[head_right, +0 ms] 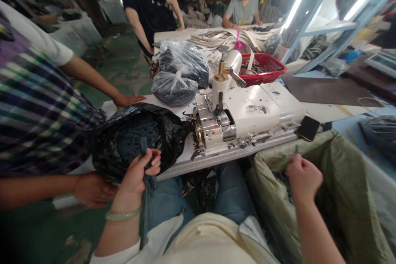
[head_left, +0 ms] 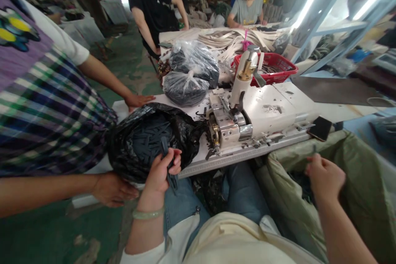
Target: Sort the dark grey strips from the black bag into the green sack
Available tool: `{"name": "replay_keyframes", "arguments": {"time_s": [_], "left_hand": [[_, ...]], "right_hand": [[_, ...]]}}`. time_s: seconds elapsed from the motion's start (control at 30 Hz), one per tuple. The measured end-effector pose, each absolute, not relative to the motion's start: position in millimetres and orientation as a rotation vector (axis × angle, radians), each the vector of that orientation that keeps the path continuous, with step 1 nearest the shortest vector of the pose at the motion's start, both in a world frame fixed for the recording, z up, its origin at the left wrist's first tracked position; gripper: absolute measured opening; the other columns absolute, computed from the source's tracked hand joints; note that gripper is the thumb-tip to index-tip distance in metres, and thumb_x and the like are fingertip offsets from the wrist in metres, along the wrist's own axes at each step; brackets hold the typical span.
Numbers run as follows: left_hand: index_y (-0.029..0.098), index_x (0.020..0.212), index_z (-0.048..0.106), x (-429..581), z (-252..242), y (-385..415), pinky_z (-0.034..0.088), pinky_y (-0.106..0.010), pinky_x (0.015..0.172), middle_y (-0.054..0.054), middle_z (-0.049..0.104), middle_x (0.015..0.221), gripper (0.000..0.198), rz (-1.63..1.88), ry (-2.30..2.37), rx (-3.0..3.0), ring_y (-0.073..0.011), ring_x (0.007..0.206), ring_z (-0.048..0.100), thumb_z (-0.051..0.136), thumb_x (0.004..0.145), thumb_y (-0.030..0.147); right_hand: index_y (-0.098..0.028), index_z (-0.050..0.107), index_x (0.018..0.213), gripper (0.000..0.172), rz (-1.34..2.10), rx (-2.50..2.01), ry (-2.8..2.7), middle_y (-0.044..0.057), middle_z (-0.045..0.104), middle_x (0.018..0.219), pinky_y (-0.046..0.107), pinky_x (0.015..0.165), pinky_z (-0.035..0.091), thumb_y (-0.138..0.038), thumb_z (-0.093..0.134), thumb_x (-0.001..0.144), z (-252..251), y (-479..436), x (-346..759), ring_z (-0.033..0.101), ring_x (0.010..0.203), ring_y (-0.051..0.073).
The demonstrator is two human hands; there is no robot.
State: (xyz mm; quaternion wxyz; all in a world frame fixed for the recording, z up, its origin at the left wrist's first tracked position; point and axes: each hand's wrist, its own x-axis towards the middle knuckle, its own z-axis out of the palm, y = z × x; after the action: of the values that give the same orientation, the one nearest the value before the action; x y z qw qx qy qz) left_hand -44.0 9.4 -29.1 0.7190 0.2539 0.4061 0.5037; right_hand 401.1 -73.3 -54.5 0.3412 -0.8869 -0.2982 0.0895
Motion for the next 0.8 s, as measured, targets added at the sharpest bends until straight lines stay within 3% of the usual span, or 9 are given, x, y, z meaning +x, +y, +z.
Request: {"name": "replay_keyframes", "arguments": {"time_s": [0.07,0.13,0.2,0.3,0.37,0.43,0.63,0.8], "left_hand": [[0.008,0.087,0.066,-41,-29,12,0.024,-0.013,0.037,0.003,0.047,0.058,0.027,1.123,0.895,0.537,0.0,0.04,0.034,0.071,0.074,0.032],[0.007,0.092,0.066,-36,-28,15,0.027,-0.013,0.039,0.003,0.048,0.061,0.027,1.117,0.882,0.52,-0.0005,0.042,0.036,0.071,0.074,0.027],[0.006,0.096,0.066,-30,-28,17,0.03,-0.014,0.04,0.002,0.049,0.063,0.029,1.105,0.845,0.495,-0.0016,0.044,0.039,0.07,0.074,0.024],[0.006,0.1,0.066,-21,-28,18,0.035,-0.015,0.043,0.001,0.051,0.066,0.03,1.11,0.784,0.425,-0.0034,0.049,0.044,0.069,0.073,0.021],[0.006,0.1,0.066,-15,-29,17,0.038,-0.016,0.046,0.0,0.054,0.067,0.031,1.145,0.785,0.392,-0.0047,0.052,0.048,0.069,0.072,0.019],[0.007,0.1,0.066,-11,-28,14,0.042,-0.017,0.05,-0.001,0.057,0.068,0.031,1.205,0.847,0.41,-0.0067,0.055,0.053,0.069,0.071,0.018],[0.009,0.093,0.066,-8,-27,6,0.052,-0.027,0.064,-0.008,0.07,0.075,0.025,1.321,1.039,0.449,-0.0158,0.067,0.066,0.069,0.071,0.019],[0.01,0.09,0.065,-16,-31,10,0.053,-0.034,0.076,-0.013,0.072,0.093,0.023,1.361,1.036,0.381,-0.0226,0.085,0.068,0.071,0.069,0.018]], "right_hand": [[-0.023,0.066,0.075,0.042,0.161,-2.76,-0.759,0.023,0.061,0.062,0.045,0.049,0.035,-0.059,0.045,0.079,-62,-107,435,0.059,0.052,0.032],[-0.025,0.066,0.09,0.043,0.149,-2.817,-0.871,0.028,0.064,0.079,0.051,0.056,0.039,-0.061,0.048,0.077,-63,-122,440,0.064,0.067,0.038],[-0.025,0.065,0.095,0.042,0.381,-2.5,-1.045,0.024,0.067,0.09,0.05,0.067,0.046,-0.059,0.051,0.077,-57,-115,410,0.066,0.08,0.036],[-0.019,0.062,0.101,0.047,1.185,-1.796,-1.075,0.015,0.069,0.094,0.042,0.074,0.053,-0.059,0.054,0.077,-44,-78,315,0.068,0.086,0.028],[-0.016,0.06,0.104,0.05,1.662,-1.441,-1.117,0.013,0.07,0.094,0.037,0.071,0.055,-0.058,0.056,0.078,-39,-51,241,0.068,0.082,0.024],[-0.016,0.059,0.105,0.049,1.92,-1.166,-1.159,0.01,0.07,0.091,0.033,0.069,0.056,-0.057,0.058,0.078,-39,-31,180,0.069,0.078,0.02],[-0.017,0.051,0.065,0.039,1.902,-1.08,-1.335,-0.003,0.056,0.051,0.021,0.045,0.05,-0.054,0.061,0.076,-49,-11,115,0.065,0.051,0.015],[-0.012,0.06,0.076,0.043,2.068,-1.012,-1.129,0.004,0.068,0.068,0.016,0.044,0.049,-0.054,0.064,0.073,-53,-10,130,0.066,0.053,0.012]]}}
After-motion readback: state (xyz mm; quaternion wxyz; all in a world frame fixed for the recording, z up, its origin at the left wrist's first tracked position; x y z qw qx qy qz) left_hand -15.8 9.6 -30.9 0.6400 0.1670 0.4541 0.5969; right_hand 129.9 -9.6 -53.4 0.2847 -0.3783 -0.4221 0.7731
